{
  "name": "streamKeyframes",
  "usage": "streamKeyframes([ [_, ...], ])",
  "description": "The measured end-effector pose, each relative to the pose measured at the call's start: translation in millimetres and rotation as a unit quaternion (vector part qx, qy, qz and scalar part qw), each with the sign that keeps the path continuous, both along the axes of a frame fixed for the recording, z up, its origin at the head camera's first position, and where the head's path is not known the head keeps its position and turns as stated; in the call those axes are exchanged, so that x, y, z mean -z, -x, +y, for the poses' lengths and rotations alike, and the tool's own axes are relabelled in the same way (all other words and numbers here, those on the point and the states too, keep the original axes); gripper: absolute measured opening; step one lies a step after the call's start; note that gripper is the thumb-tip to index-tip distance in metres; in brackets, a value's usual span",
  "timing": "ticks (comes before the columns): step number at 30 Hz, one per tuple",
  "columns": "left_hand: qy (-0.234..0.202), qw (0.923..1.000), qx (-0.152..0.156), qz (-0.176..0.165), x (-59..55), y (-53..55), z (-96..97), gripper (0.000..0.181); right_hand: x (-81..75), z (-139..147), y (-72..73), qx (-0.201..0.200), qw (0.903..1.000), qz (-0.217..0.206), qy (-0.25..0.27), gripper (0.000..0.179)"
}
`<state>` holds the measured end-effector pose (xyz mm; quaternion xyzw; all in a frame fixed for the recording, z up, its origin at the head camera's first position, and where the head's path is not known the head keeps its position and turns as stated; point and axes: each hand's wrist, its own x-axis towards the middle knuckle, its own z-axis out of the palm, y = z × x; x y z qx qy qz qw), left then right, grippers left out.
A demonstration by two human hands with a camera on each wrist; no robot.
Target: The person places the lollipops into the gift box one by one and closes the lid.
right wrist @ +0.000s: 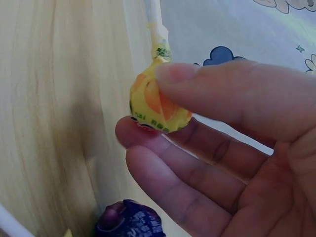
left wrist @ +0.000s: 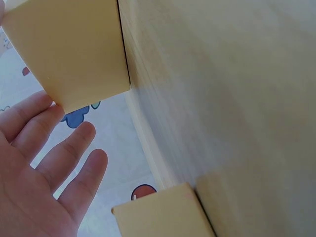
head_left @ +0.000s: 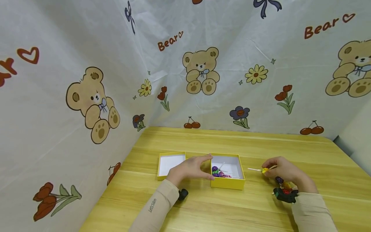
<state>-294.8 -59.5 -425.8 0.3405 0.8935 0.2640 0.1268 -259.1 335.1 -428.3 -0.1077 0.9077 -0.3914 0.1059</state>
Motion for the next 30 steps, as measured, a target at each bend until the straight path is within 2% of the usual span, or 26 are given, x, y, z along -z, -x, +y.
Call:
streamKeyframes([
  [12,0.008,1.0,-0.003,0.0,-2.3,0.3,1.5,0.093,-9.8,-4.1,-0.8,-0.013,0.9986,0.051,0.006,0.033],
  [22,0.004,1.0,-0.005,-0.007,-0.6,0.5,1.4,0.093,-14.0,-8.9,-0.4,0.023,0.9964,0.079,0.022,0.033],
  [30,0.005,0.9999,-0.006,-0.01,-2.4,-0.2,1.5,0.093,-16.3,-13.5,-0.4,0.006,0.995,0.094,0.032,0.033],
])
